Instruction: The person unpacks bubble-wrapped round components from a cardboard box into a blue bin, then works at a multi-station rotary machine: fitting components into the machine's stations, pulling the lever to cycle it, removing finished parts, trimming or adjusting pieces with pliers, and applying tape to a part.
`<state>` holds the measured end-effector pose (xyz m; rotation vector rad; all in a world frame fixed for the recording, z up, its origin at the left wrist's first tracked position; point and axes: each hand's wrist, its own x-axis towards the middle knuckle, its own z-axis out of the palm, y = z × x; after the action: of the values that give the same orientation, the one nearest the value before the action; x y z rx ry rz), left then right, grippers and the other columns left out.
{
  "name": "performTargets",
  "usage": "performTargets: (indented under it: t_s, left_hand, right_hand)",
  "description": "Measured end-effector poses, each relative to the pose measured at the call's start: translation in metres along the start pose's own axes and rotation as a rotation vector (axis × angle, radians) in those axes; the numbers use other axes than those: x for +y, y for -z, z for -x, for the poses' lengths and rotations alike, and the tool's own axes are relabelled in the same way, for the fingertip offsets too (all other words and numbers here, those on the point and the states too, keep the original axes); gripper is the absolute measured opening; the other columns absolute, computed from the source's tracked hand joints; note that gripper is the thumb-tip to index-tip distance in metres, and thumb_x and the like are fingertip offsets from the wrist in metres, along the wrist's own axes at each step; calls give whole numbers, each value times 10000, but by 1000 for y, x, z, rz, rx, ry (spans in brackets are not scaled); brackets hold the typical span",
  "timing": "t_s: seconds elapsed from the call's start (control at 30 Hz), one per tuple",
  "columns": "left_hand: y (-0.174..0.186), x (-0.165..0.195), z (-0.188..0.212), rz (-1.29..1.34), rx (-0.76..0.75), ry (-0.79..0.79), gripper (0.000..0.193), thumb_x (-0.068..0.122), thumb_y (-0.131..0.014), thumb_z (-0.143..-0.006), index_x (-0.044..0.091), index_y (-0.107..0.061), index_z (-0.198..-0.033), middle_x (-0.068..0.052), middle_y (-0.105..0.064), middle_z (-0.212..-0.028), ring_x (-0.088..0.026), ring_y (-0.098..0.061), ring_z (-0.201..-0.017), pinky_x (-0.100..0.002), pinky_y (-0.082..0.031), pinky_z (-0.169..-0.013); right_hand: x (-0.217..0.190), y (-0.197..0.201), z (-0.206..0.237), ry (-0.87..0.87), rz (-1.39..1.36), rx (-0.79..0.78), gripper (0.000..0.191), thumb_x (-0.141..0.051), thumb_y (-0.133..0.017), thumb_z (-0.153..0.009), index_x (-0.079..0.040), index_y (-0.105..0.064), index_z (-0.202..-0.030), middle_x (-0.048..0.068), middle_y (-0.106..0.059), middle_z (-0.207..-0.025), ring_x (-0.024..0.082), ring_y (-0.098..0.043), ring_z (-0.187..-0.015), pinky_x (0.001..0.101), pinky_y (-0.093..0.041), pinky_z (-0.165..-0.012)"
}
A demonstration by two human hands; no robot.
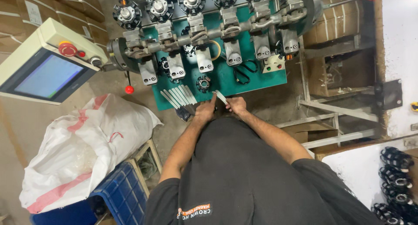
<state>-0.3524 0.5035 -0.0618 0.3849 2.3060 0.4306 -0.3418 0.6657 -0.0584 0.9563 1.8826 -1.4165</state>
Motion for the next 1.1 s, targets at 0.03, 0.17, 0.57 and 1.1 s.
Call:
performTargets:
  t_s: [0.03, 0.17, 0.57, 1.1]
  left_hand:
    - [0, 3, -3, -29, -4, 34, 929, 183, -669, -932, 256, -96, -1660, -233, -527, -1465, -441, -538, -1308, -503, -487, -1045]
    - [-1, 7, -10, -57, -45, 108, 999, 108, -653, -918, 335, -48, -1680, -215, -537, -1470, -426, -546, -1321, -497, -492, -1061]
    - [3, 2, 28, 520, 439, -201, 968, -20, -748, -768, 110, -292, -1612, -203, -627, -1138, -386, -593, -1102, -465, -486, -994]
    - [75, 4, 79, 1108, 826, -410, 358, 18, -754, -883, 0, -666, -1230, -134, -688, -1093, -262, -684, -1008, -375, -551, -915]
  right_hand:
    - [0, 1, 0, -15, -28, -4, 260, -282, -689, -894, -44, -779, -838, 48, -745, -713, 122, -629, -528, 295, -488, -480]
    - [8, 8, -6, 20, -38, -19, 229, -242, -685, -878, -38, -776, -826, 54, -745, -707, 124, -641, -535, 292, -503, -492]
    - [0, 50, -7, 398, -165, -299, 265, -229, -646, -978, -10, -715, -844, 19, -695, -707, 65, -569, -537, 229, -447, -483]
    - [-105, 65, 98, 875, 113, -488, 218, -178, -663, -1021, -9, -682, -885, -28, -604, -711, 18, -495, -654, 275, -412, -544]
